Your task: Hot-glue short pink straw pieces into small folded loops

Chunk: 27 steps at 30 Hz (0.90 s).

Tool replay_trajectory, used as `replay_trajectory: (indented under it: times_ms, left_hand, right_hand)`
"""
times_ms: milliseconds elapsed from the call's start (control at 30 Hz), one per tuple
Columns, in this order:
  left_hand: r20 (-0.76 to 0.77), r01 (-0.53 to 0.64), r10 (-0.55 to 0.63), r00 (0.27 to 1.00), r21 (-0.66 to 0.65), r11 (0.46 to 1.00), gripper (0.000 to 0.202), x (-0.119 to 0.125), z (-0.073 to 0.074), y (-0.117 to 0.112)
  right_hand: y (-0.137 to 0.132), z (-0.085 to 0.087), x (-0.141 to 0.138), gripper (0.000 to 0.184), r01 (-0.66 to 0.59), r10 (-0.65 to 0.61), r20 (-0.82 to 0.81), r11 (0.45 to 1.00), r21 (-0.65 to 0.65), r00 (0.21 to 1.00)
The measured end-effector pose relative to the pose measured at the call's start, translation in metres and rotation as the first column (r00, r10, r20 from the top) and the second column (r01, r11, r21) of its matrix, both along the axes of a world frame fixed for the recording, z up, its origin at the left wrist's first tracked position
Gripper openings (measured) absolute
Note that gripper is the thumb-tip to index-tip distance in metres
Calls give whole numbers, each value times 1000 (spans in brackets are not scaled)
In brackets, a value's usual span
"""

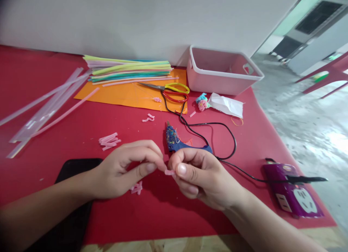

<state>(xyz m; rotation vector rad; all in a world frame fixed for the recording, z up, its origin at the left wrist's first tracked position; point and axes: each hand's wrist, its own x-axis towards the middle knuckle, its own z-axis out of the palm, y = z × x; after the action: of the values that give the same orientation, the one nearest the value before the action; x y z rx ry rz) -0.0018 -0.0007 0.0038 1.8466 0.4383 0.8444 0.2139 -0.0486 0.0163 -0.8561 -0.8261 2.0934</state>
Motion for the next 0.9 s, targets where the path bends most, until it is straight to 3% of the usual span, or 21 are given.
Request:
replay_trajectory:
  times_ms: [267, 600, 900]
  left_hand:
    - [-101, -57, 53, 993, -34, 998, 10, 2, 2, -5]
    - [-46, -92, 92, 995, -6, 996, 11, 3, 1, -3]
    - [-52, -100, 103, 993, 68, 993, 11, 4, 0, -3]
  right_hand:
    - [-3, -2, -6, 32, 100, -95, 281, 995, -5, 955]
    - [-4, -3, -7, 32, 185, -185, 273, 982, 25, 944]
    - [-8, -3, -9, 38, 166, -209, 441, 977, 135, 873]
